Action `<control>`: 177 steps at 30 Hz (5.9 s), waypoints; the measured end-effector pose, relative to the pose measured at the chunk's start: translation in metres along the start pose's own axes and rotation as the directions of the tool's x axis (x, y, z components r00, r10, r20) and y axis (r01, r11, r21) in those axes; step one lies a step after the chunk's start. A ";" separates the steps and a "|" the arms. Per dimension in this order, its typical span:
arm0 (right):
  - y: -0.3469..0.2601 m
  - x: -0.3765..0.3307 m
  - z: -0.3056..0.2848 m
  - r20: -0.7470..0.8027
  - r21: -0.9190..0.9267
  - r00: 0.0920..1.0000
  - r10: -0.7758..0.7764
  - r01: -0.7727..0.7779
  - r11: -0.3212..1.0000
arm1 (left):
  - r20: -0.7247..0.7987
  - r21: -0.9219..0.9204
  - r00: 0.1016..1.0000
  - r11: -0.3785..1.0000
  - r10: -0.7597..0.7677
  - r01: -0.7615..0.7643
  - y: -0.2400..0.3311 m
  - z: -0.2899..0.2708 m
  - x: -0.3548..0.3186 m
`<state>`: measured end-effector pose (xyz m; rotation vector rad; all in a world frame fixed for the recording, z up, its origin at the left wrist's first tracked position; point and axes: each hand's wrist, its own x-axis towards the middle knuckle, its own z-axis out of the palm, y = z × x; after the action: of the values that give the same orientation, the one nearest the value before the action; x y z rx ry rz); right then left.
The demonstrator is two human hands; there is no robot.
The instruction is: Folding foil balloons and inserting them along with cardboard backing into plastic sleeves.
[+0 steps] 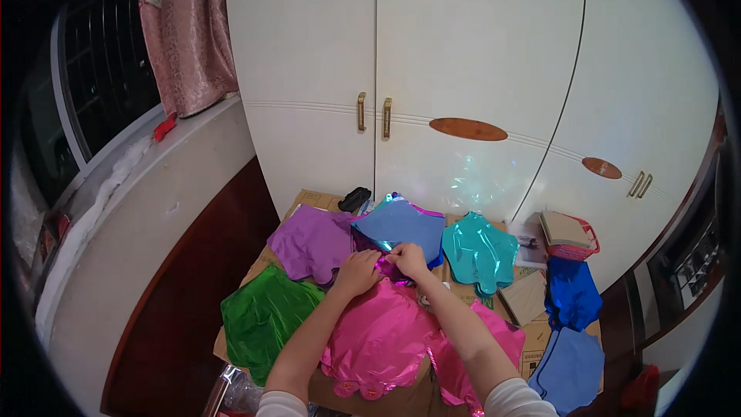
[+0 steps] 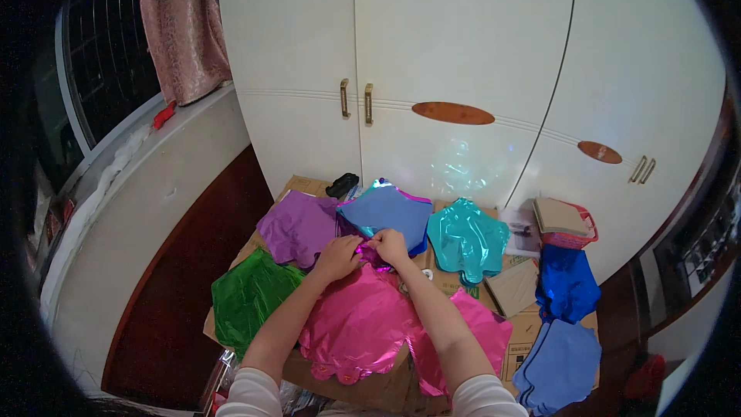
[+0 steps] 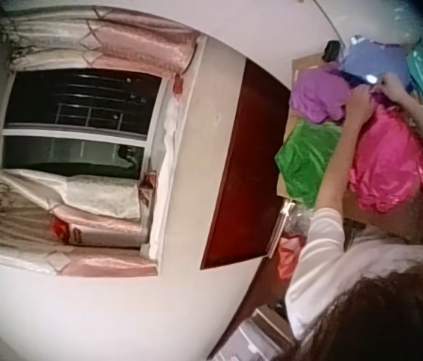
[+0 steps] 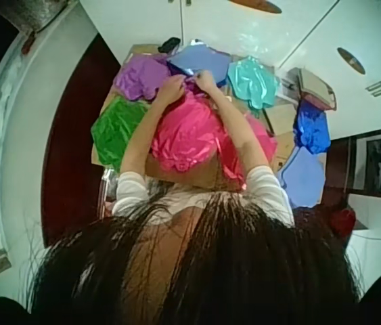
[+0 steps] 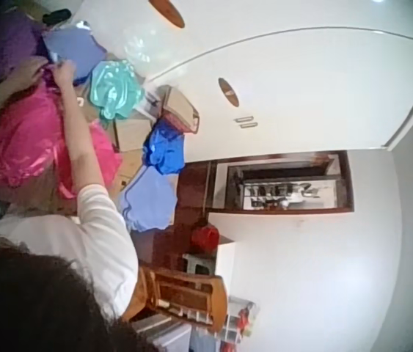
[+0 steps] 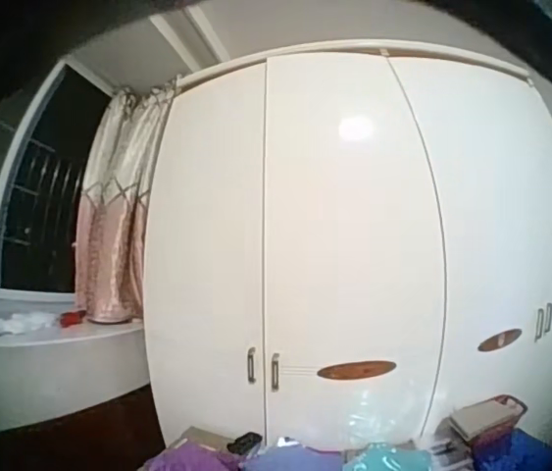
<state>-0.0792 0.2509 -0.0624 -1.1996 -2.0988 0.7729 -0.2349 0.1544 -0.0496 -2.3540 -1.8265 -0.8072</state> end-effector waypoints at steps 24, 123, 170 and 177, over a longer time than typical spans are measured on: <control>-0.113 0.018 -0.167 -0.441 -0.497 0.539 -0.718 0.520 0.695 | 0.158 0.080 0.986 0.996 -0.059 0.047 -0.012 0.016 -0.001; -0.246 -0.230 0.199 0.263 -0.239 0.523 -0.811 0.850 0.470 | -0.499 0.021 0.657 0.749 -0.566 0.662 0.018 -0.147 -0.360; -0.210 -0.168 0.193 0.635 0.644 0.687 -0.352 -0.221 0.733 | -0.204 0.507 0.972 0.838 -0.113 0.204 0.013 -0.179 -0.319; -0.215 -0.179 0.202 0.369 0.493 0.841 -0.396 0.184 0.850 | -0.005 0.432 0.978 0.882 -0.208 0.190 0.002 -0.174 -0.313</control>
<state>-0.2684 -0.0370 -0.0749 -0.4454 -2.2219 1.3946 -0.3483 -0.1848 -0.0335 -1.9418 -2.0333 -0.3146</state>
